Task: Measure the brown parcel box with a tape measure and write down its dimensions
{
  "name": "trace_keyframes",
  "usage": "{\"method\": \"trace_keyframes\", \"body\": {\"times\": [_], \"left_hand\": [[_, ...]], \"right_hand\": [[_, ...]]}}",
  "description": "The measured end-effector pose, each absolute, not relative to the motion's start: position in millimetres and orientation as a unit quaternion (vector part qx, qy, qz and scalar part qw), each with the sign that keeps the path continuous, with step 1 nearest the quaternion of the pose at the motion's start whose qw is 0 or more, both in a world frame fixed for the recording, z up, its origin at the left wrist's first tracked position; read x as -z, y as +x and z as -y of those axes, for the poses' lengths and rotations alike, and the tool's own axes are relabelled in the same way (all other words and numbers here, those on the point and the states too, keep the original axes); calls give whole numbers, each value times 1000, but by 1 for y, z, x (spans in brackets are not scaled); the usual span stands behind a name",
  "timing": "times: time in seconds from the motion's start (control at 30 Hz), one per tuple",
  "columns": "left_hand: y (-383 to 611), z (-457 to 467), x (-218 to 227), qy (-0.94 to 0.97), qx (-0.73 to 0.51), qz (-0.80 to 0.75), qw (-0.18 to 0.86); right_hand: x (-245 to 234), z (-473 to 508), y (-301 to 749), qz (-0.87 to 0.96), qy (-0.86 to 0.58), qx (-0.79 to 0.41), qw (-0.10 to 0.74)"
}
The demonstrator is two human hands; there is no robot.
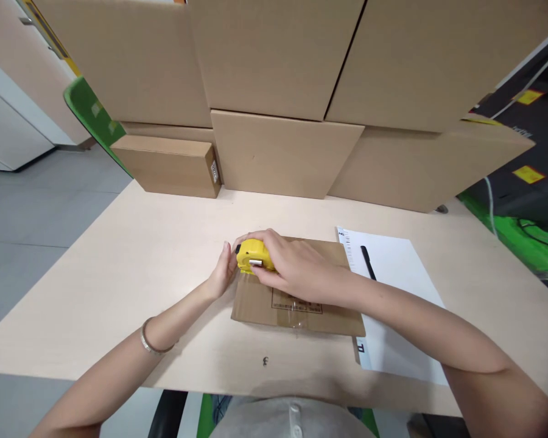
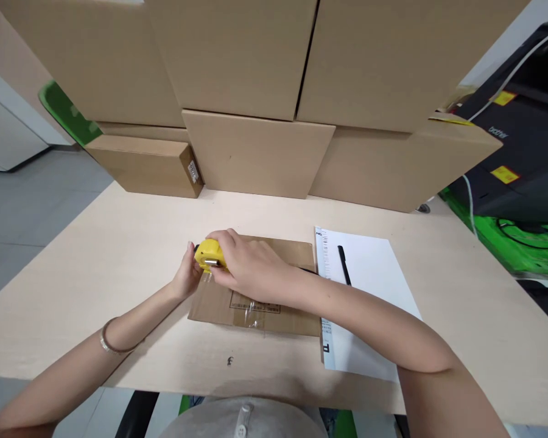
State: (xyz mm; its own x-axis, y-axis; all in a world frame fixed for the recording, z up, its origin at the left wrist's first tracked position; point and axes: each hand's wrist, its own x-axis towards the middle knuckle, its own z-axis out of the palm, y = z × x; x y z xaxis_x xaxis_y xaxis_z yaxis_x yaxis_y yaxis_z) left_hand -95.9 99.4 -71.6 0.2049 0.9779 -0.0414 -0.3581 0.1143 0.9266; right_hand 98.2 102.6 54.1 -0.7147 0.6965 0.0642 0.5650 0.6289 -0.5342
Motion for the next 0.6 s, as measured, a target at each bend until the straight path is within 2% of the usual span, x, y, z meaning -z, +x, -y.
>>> {"method": "trace_keyframes", "body": {"times": [0.13,0.27,0.4,0.6], "left_hand": [[-102,-102,76,475,-502,-356,629],[-114,-107,82,596,-463,-360,548],[-119,-109,79,651,-419,-376,509],[-116,-106,64,640,-424,-396,504]], "right_hand": [[-47,-102,95,901,-359,-203,136],[-43,-98,113,897,-382,-182,125],[-45,-89,163,864,-433,-221,130],[-40,-72,263,783,-522,-310,140]]}}
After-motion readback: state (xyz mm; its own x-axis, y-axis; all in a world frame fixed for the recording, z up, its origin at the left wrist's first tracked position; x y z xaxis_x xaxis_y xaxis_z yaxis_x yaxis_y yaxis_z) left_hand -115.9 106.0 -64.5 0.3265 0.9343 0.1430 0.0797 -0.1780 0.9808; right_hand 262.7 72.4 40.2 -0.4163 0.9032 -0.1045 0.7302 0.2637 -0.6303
